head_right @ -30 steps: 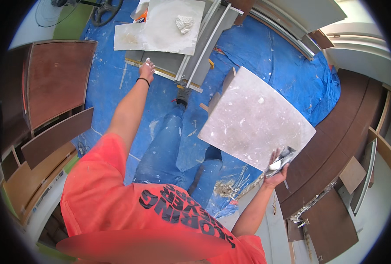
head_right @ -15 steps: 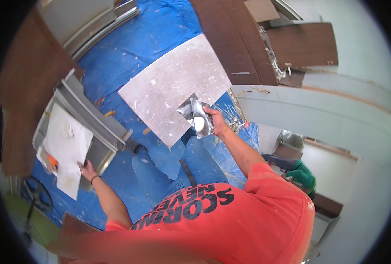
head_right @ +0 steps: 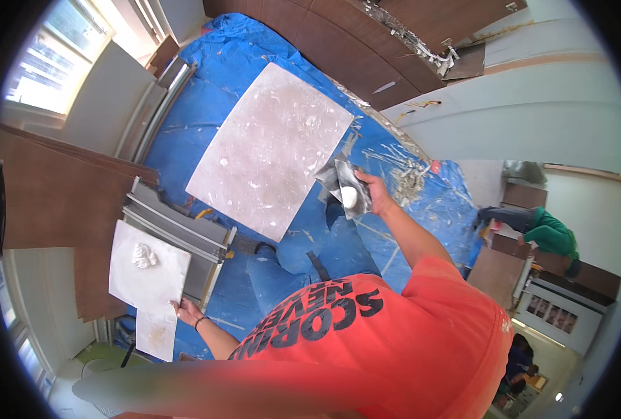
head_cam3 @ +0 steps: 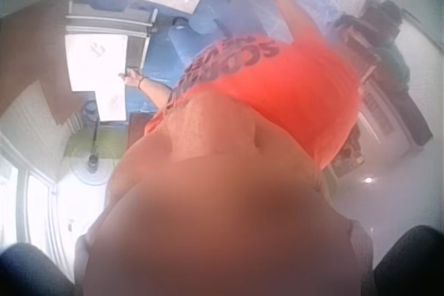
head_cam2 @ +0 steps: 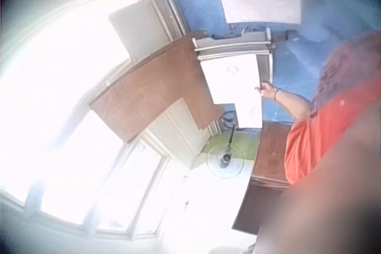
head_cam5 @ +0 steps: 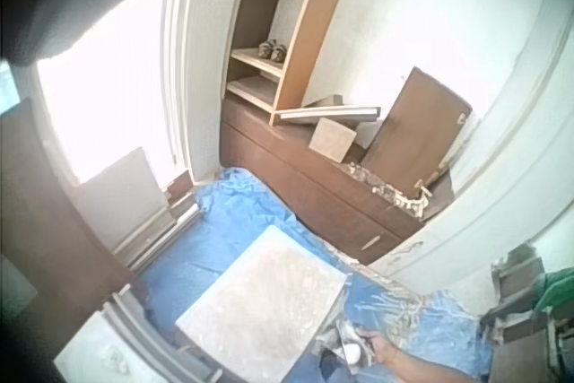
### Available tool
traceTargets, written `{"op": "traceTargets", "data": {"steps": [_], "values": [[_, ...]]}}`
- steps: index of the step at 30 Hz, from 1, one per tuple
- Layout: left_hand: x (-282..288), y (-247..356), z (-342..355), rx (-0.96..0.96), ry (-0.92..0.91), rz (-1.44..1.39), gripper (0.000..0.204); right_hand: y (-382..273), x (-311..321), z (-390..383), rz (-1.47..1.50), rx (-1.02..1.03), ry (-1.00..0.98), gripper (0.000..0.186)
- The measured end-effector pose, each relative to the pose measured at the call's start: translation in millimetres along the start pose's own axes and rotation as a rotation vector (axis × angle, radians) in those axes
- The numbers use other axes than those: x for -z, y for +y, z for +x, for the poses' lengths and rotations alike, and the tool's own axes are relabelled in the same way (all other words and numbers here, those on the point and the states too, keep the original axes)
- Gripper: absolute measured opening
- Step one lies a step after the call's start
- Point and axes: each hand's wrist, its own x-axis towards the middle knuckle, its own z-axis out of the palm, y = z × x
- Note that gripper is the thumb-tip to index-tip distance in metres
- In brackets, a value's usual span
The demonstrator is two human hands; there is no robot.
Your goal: The person uses a putty knife to scoop joint compound from a hawk and applies it to the ceiling and wall surfaces. The person repeatedly reloads the putty knife and smooths the compound into seams and corners while another person works in the background.
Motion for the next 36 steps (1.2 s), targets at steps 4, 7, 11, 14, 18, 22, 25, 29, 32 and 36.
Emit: {"op": "traceTargets", "data": {"steps": [4,7,11,14,18,22,25,29,32,36], "values": [[-76.7,-5.3,-96.0,0.032,-0.105,0.154,0.046,-48.2,69.3,-17.3,0.053,0.001,0.007,0.041],[-127.6,-36.6,-177.6,0.143,-0.104,0.198,0.048,-89.4,137.2,-19.2,0.028,0.049,0.066,0.039],[-177.7,-119.4,-240.3,0.100,-0.236,0.353,0.050,-159.4,215.3,-29.8,-0.019,0.135,0.085,0.036],[-216.4,-197.1,-268.3,0.201,-0.235,0.406,0.044,-205.4,253.9,-40.5,0.018,0.182,0.107,0.035],[-247.6,-281.0,-304.6,0.283,-0.286,0.403,0.042,-252.0,275.7,-41.9,0.009,0.243,0.074,0.036],[-276.6,-335.2,-344.4,0.354,-0.359,0.463,0.039,-263.4,278.7,-32.9,0.049,0.265,0.098,0.036],[-283.8,-359.0,-339.3,0.432,-0.333,0.527,0.043,-268.3,271.7,-37.8,0.027,0.229,0.067,0.034],[-301.4,-382.5,-336.2,0.428,-0.428,0.604,0.044,-272.6,264.2,-39.3,0.010,0.197,0.089,0.033],[-297.5,-392.9,-306.6,0.473,-0.445,0.644,0.040,-275.4,263.2,-41.4,-0.031,0.218,0.166,0.035],[-270.4,-424.3,-210.7,0.452,-0.547,0.916,0.024,-277.7,235.8,-53.7,0.032,0.303,0.201,0.038]]}}
